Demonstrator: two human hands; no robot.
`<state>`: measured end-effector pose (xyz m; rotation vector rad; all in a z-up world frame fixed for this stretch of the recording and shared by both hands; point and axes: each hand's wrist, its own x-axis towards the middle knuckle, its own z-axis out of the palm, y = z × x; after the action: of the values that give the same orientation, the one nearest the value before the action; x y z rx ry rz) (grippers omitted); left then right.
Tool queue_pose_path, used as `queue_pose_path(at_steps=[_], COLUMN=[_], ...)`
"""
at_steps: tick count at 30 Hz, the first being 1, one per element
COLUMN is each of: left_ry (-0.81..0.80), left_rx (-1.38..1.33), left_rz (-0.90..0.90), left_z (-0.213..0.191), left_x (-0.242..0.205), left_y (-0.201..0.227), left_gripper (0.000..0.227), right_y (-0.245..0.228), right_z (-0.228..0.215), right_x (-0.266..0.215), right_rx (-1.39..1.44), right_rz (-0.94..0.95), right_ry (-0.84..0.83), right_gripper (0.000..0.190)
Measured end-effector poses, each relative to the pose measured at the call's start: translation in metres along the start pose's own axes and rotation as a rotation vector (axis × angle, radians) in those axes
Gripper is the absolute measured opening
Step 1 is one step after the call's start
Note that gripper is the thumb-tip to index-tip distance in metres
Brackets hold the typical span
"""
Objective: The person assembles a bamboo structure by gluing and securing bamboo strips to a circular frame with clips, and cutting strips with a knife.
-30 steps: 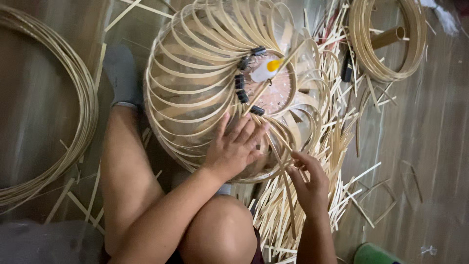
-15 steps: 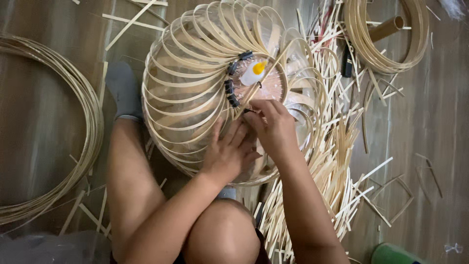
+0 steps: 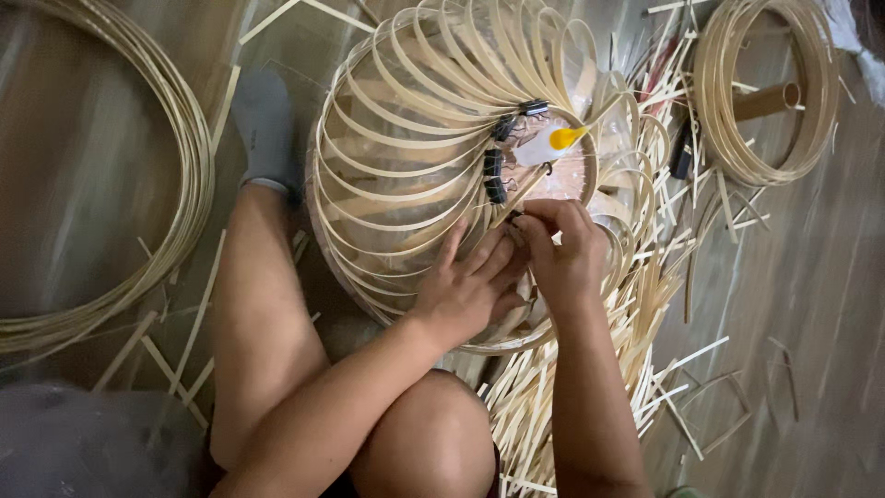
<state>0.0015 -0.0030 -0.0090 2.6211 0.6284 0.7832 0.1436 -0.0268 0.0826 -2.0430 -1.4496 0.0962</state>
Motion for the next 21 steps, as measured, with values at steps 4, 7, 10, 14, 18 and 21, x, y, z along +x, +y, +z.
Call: queue_pose_path(at_steps=[4,7,10,14,18,21], left_ry=[-0.01,0.005,0.023,0.072,0.02,-0.012], left_rx=[0.016,0.029,0.052,0.074,-0.003,0.047], left_rz=[-0.006,0.005,0.012,0.026,0.039,0.065], left_z=[0.0,-0.001,-0.004,-0.004,-0.006,-0.012], left_x=[-0.001,0.001,0.001,0.0,-0.002,-0.003], left_y=[0.0,0.0,-0.001,-0.003,-0.007,-0.009], left_gripper=[0.062,0.059,0.057,0.057,0.058,0.064], right_y=[0.004,0.008,0.009,0.012,0.027,0.045], right_z=[0.004,0.004,0.005,-0.002,-0.025,-0.043], right_x=[-0.004,-0.005,-0.006,-0.013,-0.05,-0.1], right_rx=[-0.012,-0.024,0.007,0.007,0.042,0.15], right_rz=[-0.038,-0.072,-0.058,-0.049,0.024,0.191], right_ry=[0.049,0.044,0.023,0.024,0.018,-0.044], right_gripper=[0.016,0.017,0.022,0.039,0.043,0.038])
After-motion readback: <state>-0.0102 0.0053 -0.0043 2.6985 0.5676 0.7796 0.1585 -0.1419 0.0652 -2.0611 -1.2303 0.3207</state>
